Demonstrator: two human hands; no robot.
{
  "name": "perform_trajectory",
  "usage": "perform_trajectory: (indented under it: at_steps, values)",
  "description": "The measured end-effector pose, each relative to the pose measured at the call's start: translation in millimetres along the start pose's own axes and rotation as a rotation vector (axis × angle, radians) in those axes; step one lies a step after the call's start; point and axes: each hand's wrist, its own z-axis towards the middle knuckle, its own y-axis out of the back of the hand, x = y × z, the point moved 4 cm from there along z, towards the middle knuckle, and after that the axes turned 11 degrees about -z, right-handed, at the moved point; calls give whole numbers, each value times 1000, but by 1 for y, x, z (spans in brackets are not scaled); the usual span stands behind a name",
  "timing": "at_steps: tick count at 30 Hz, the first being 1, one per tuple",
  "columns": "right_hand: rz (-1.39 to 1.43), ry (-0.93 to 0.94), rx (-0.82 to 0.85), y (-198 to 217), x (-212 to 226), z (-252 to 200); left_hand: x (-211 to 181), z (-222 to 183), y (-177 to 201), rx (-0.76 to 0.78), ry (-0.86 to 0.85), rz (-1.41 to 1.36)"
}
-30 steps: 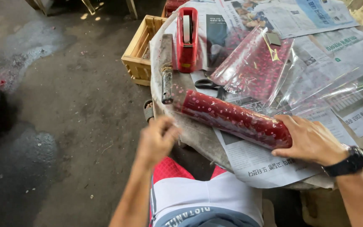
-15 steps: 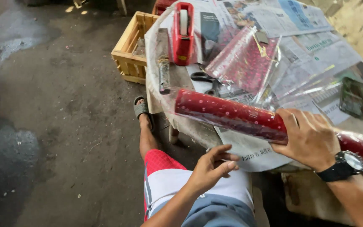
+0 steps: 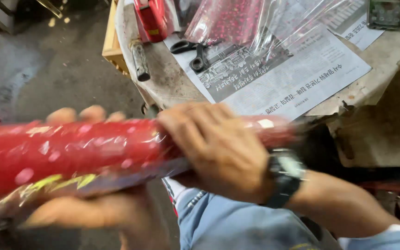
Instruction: The person wraps a red cylindrical object in transparent plastic film, using a tape dispenser to secure the film at the ends and along the cylinder's length. They rotate the object and press the film by hand to ensure a tight fit.
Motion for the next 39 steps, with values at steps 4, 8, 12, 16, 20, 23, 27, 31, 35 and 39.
perform_trajectory:
  at_steps: [4, 8, 12, 16, 20, 23, 27, 31, 35, 39]
  values:
    - [474, 9, -151, -33, 11, 9, 19, 2, -10, -11, 188, -46]
    - [641, 39, -134, -74, -1, 8, 46, -5, 17, -121, 384, -97]
    - [768, 44, -122, -120, -24, -3, 72, -22, 59, -301, 530, -160]
    - [790, -66, 127, -148, -46, -47, 101, -43, 99, -482, 640, -244]
    - [693, -391, 433, -209, -75, -148, 122, -78, 148, -671, 716, -337]
    - [26, 62, 582, -238, -85, -203, 108, -105, 138, -770, 791, -398]
    - [369, -33, 556, -209, -81, -205, 109, -140, 137, -847, 962, -517]
    - [459, 34, 458, -195, -73, -202, 115, -155, 137, -842, 1131, -653]
    - [483, -28, 468, -163, -66, -172, 119, -152, 131, -791, 1344, -752]
    - [534, -220, 343, -123, -80, -149, 128, -127, 111, -668, 1547, -836]
